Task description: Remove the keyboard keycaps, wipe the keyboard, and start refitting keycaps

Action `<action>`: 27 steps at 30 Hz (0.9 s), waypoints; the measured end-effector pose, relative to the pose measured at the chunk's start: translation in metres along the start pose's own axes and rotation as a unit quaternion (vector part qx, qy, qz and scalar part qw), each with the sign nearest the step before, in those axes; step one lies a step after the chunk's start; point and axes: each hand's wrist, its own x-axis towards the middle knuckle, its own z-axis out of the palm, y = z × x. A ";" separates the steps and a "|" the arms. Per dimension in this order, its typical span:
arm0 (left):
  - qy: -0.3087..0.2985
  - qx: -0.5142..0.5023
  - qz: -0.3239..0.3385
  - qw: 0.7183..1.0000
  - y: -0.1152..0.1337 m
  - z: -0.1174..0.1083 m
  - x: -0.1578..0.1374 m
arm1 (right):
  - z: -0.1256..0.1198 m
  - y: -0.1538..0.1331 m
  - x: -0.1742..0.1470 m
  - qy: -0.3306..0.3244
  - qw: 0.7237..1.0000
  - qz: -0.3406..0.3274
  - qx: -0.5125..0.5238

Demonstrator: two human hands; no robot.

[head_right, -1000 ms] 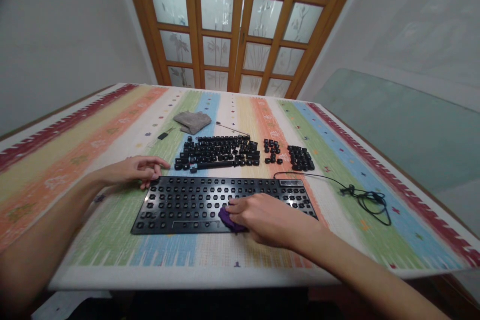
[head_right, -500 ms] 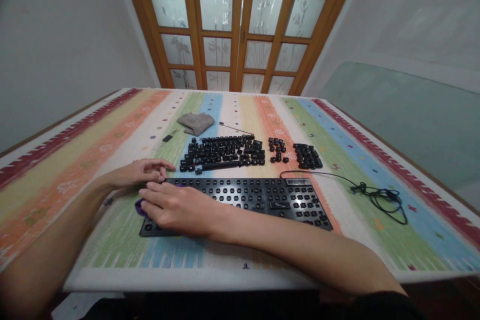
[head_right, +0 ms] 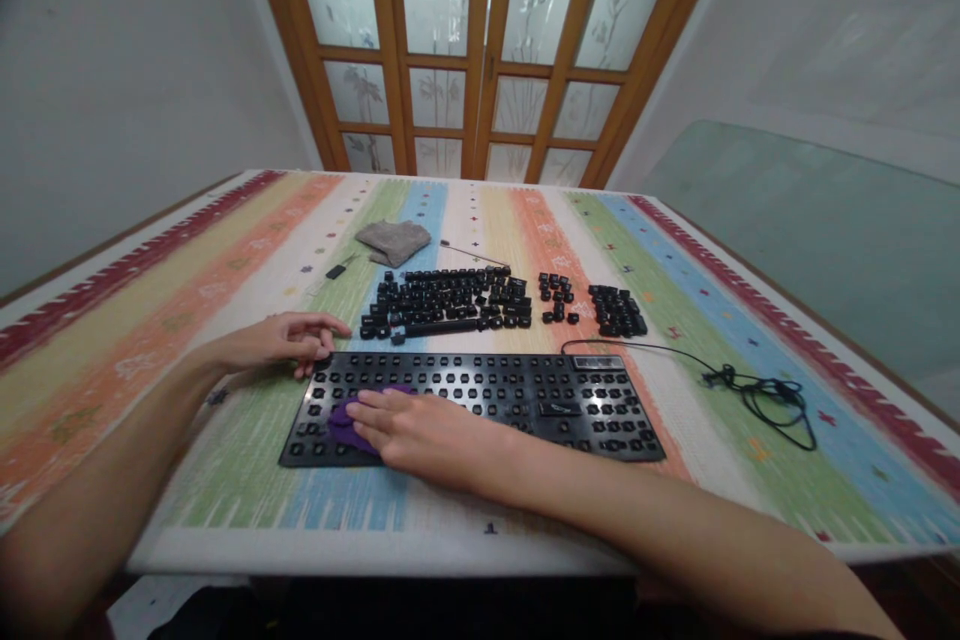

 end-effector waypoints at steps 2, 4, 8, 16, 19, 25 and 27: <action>0.000 0.000 -0.002 1.000 0.000 0.000 0.000 | -0.002 0.001 -0.012 -0.005 1.000 0.013 0.021; -0.003 -0.002 -0.006 1.000 0.001 0.000 0.000 | -0.005 0.001 -0.023 -0.009 0.999 0.026 0.045; -0.007 -0.002 -0.009 1.000 0.003 0.001 0.000 | -0.012 -0.001 -0.042 -0.032 0.995 0.055 0.074; -0.011 0.009 -0.010 1.000 0.003 0.000 0.000 | -0.011 -0.002 -0.079 -0.029 0.986 0.120 0.110; -0.010 0.006 -0.010 1.000 0.001 0.000 0.000 | -0.010 -0.001 -0.094 -0.025 0.983 0.142 0.116; -0.002 0.006 -0.018 1.000 0.003 0.000 0.000 | -0.010 0.001 -0.127 -0.018 0.977 0.172 0.125; 0.000 0.004 -0.017 1.000 0.004 0.001 0.000 | -0.009 0.001 -0.140 -0.019 0.975 0.183 0.124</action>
